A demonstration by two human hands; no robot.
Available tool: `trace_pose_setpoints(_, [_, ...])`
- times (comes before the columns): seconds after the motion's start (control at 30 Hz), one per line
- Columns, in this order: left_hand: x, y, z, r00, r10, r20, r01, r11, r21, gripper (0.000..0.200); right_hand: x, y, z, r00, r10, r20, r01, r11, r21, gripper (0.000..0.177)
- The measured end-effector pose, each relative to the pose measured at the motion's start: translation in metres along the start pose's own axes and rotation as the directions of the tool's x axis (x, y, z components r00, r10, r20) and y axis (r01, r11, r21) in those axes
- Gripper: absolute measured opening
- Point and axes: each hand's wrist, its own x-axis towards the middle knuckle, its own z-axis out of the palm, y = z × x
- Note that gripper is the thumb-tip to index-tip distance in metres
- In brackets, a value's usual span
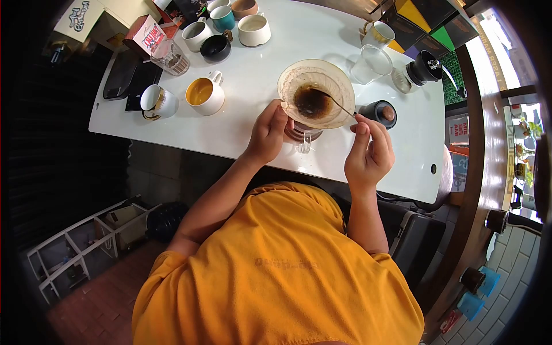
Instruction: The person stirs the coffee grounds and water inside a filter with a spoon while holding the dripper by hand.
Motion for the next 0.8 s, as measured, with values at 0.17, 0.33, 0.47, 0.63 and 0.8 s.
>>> trace_pose_setpoints(0.17, [0.001,-0.002,-0.001,1.0,-0.002,0.02,0.002,1.0,-0.026,0.031,0.009,-0.001,0.002,0.996,-0.082,0.039,0.086,0.991,-0.105,0.006])
trace_pose_setpoints(0.33, [0.001,0.0,0.0,1.0,-0.013,0.002,0.013,1.0,-0.027,0.03,0.014,-0.007,0.006,0.98,-0.164,0.116,0.176,0.978,-0.109,0.007])
trace_pose_setpoints(0.47, [0.001,-0.001,-0.001,1.0,-0.005,0.015,0.005,0.999,-0.036,0.03,0.011,-0.01,0.004,0.98,-0.133,0.146,0.147,0.985,-0.094,0.008])
trace_pose_setpoints(0.63, [0.001,0.005,-0.001,1.0,0.015,0.014,-0.015,0.999,0.047,0.03,0.017,-0.021,-0.004,0.976,-0.155,0.153,0.171,0.98,-0.098,0.008])
trace_pose_setpoints(0.8, [0.001,0.002,0.0,1.0,0.014,0.018,-0.014,1.0,0.003,0.031,0.023,-0.028,-0.01,0.962,-0.223,0.157,0.235,0.97,-0.062,0.008])
